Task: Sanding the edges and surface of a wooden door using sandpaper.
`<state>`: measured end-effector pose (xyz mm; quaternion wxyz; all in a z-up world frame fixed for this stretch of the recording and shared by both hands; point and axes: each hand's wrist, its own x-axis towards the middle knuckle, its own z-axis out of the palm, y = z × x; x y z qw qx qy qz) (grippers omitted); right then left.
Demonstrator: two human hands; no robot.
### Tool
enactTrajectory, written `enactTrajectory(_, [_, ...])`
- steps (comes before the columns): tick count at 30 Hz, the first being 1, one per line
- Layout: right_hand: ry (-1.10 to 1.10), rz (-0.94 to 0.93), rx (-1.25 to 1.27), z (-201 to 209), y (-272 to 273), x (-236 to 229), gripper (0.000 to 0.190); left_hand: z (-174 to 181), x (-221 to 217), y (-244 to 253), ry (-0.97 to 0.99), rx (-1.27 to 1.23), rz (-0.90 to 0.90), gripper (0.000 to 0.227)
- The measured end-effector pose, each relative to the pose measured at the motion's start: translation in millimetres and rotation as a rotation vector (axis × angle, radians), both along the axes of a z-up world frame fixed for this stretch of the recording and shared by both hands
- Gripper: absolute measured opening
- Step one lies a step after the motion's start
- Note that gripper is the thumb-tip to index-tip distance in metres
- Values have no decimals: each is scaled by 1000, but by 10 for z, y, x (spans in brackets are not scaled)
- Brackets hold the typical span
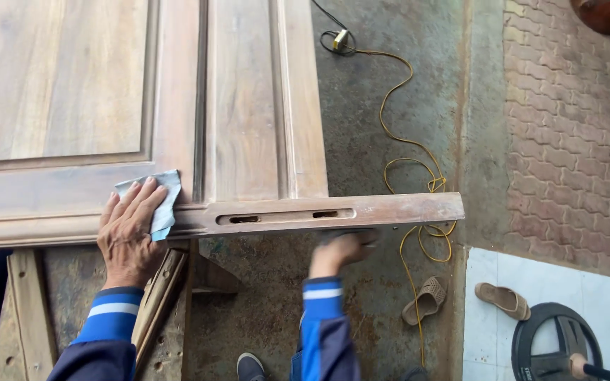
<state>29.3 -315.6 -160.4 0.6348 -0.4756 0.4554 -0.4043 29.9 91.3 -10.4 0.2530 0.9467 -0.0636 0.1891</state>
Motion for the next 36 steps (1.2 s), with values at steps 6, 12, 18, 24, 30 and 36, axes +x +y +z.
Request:
enactTrajectory(6, [70,-37,-227,790,1462,-321,37,20,-7,-15,-9,20,-62,43])
enactTrajectory(12, [123,-36,-471,822,1041,-324,34,-17,-10,-39,15,2,-24,39])
enactTrajectory(18, [159,28,-714,788,632,-276,30,73,-16,-51,-5,-5,-33,39])
enactTrajectory(24, [79,-189,-709,822,-690,-193,34,-31,-42,-5,8,44,-7,35])
enactTrajectory(30, [56,313,-1011,544,341,-382,26,20,-35,-70,3,7,61,35])
enactTrajectory(36, [-81,944,-1369,248,1334,-691,23,78,-26,-98,31,14,74,32])
